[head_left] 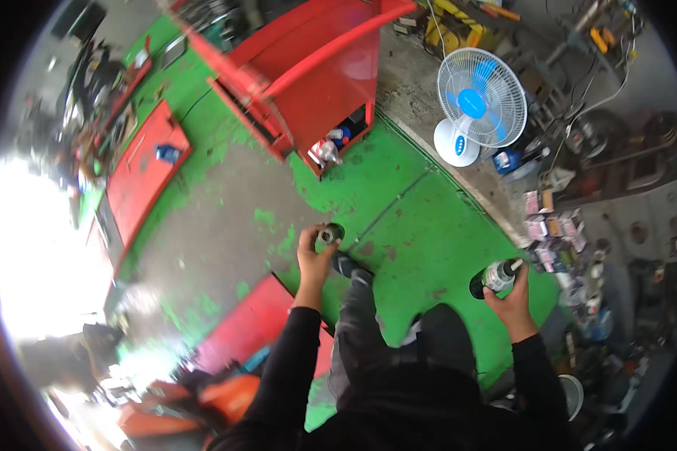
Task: Repairing and preparing motorcycle suspension components, including hammering parts and pouring oil.
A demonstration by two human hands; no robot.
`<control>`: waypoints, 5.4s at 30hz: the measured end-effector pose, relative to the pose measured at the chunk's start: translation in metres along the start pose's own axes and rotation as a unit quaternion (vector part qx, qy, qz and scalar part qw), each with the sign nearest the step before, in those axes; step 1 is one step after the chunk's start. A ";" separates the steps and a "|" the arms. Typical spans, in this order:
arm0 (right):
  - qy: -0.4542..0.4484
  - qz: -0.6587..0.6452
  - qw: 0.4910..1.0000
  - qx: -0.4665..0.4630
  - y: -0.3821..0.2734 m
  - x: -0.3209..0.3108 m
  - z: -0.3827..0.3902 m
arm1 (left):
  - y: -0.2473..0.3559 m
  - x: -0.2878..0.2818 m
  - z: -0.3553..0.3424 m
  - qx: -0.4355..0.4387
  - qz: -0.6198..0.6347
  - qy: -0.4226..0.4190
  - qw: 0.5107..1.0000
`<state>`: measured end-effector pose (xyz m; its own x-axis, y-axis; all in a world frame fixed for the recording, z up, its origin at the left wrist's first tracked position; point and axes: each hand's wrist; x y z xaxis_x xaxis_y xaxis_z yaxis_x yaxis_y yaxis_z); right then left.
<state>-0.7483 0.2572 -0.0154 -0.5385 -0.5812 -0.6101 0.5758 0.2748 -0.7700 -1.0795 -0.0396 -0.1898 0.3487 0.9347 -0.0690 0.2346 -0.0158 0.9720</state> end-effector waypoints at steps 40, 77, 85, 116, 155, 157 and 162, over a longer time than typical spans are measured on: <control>-0.334 -0.017 0.863 -0.378 0.161 0.539 -0.589 | -0.578 0.145 -0.141 -0.051 -0.185 0.046 0.980; -0.190 0.096 0.856 -0.471 0.052 0.480 -0.551 | -0.403 0.204 -0.216 0.172 -0.275 0.049 0.945; -0.282 0.149 0.813 -0.488 0.051 0.456 -0.565 | -0.406 0.190 -0.229 0.182 -0.143 -0.064 0.971; -0.445 -0.270 0.839 -0.160 0.086 0.480 -0.564 | -0.398 0.192 -0.242 0.091 0.008 -0.092 0.992; -0.398 -0.162 0.891 -0.147 0.119 0.486 -0.600 | -0.438 0.205 -0.244 0.088 -0.113 -0.072 0.987; -0.433 -0.217 0.860 -0.161 0.117 0.483 -0.598 | -0.439 0.203 -0.246 0.071 -0.091 -0.085 0.990; -0.472 -0.258 0.822 -0.186 0.114 0.479 -0.596 | -0.439 0.202 -0.253 0.053 0.005 -0.138 0.989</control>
<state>-1.3075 0.4665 -0.5071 0.1661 -0.9813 0.0971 0.0986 -0.0815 -0.9918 -1.3413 0.2460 -0.5734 0.5821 0.8022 -0.1329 0.3183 -0.0743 0.9451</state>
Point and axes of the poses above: each hand's wrist, its own z-axis away from the middle knuckle, its own x-axis out of the palm, y = z × x, and after that the axes turned 13 degrees about x, right-handed
